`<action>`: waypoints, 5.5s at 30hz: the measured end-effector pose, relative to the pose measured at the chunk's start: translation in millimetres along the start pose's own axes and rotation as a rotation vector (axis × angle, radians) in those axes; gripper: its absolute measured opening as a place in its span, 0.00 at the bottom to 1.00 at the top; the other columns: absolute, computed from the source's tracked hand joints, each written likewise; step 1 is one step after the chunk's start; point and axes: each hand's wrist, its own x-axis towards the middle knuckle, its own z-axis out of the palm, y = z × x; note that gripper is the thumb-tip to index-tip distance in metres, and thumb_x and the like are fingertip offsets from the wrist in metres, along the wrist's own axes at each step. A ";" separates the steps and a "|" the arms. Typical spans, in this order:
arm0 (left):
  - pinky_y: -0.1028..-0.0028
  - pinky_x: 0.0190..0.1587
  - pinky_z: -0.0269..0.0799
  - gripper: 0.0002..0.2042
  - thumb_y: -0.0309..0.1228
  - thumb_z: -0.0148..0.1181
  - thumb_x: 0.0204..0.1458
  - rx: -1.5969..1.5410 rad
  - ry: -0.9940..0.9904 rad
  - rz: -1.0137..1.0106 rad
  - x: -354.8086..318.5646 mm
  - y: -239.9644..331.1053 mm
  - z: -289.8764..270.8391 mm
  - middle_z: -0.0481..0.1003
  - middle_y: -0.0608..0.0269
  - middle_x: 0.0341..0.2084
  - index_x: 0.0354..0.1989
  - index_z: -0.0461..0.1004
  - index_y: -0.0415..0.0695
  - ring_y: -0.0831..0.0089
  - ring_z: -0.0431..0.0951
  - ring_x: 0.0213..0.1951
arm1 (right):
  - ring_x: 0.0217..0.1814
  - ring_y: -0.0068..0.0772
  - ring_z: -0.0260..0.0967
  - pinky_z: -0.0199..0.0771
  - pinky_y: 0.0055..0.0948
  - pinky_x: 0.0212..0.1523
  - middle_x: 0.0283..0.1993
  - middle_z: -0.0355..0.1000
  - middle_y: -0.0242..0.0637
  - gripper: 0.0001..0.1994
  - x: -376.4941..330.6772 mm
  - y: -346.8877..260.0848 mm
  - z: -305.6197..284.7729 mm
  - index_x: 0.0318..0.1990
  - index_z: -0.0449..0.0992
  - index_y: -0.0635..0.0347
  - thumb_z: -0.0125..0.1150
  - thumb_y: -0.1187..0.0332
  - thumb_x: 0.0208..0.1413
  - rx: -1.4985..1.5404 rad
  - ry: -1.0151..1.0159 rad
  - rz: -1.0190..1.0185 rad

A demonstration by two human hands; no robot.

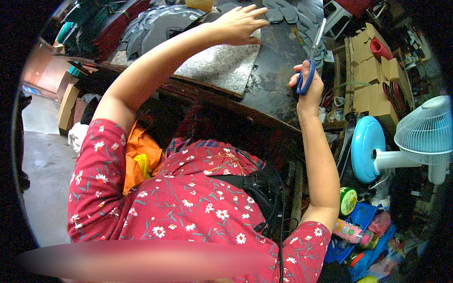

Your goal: The person uses scissors to cut a black sheet of material into a specific shape. They repeatedly trim the edges, rotate the piece, and place the finished cutouts on a nearby table.

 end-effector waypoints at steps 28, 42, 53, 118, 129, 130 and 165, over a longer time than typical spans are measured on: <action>0.61 0.29 0.73 0.07 0.29 0.53 0.46 -0.230 -0.269 0.336 -51.9 53.6 -99.1 0.73 0.56 0.18 0.32 0.72 0.40 0.59 0.77 0.27 | 0.19 0.20 0.64 0.61 0.18 0.23 0.18 0.66 0.31 0.20 -24.6 -24.4 24.4 0.34 0.72 0.61 0.49 0.50 0.61 0.066 -0.085 0.047; 0.70 0.30 0.72 0.08 0.31 0.53 0.45 -0.277 -0.206 0.111 -144.6 49.3 -141.0 0.69 0.64 0.25 0.34 0.72 0.43 0.68 0.72 0.32 | 0.20 0.19 0.65 0.59 0.17 0.23 0.18 0.66 0.30 0.19 -27.7 -25.9 19.6 0.33 0.72 0.60 0.51 0.51 0.60 -0.023 -0.164 0.060; 0.65 0.36 0.71 0.23 0.51 0.60 0.46 -0.426 -0.314 0.027 -116.4 39.1 -151.3 0.71 0.58 0.29 0.37 0.73 0.41 0.60 0.73 0.37 | 0.20 0.19 0.65 0.59 0.16 0.23 0.19 0.66 0.30 0.18 -26.2 -24.4 18.0 0.34 0.73 0.60 0.53 0.53 0.60 0.005 -0.156 0.091; 0.61 0.52 0.70 0.31 0.40 0.60 0.38 -0.127 -0.462 -0.226 -28.7 -76.0 -38.6 0.70 0.50 0.50 0.56 0.67 0.48 0.52 0.72 0.50 | 0.20 0.18 0.63 0.62 0.17 0.22 0.26 0.66 0.28 0.12 -41.2 -29.8 23.5 0.34 0.72 0.62 0.57 0.61 0.58 -0.012 -0.235 0.149; 0.60 0.50 0.72 0.19 0.34 0.58 0.47 -0.185 -0.074 -0.070 13.9 -31.1 15.1 0.73 0.58 0.45 0.50 0.72 0.48 0.60 0.71 0.50 | 0.22 0.17 0.64 0.60 0.15 0.25 0.20 0.66 0.29 0.19 -39.6 -29.6 26.4 0.35 0.72 0.61 0.54 0.51 0.59 -0.059 -0.217 0.114; 0.58 0.51 0.71 0.20 0.35 0.58 0.47 -0.185 -0.030 -0.025 17.2 -26.2 24.4 0.72 0.58 0.46 0.52 0.70 0.50 0.60 0.70 0.52 | 0.22 0.17 0.64 0.60 0.15 0.25 0.20 0.66 0.29 0.19 -39.2 -29.2 26.2 0.35 0.73 0.61 0.54 0.51 0.59 -0.066 -0.213 0.100; 0.72 0.44 0.69 0.14 0.30 0.65 0.43 -1.060 -0.109 -0.425 -137.5 -10.1 -116.9 0.76 0.56 0.33 0.39 0.73 0.43 0.66 0.76 0.38 | 0.33 0.45 0.75 0.72 0.38 0.35 0.31 0.76 0.43 0.15 2.5 -84.7 33.6 0.38 0.78 0.57 0.64 0.57 0.48 -1.381 -0.376 -0.270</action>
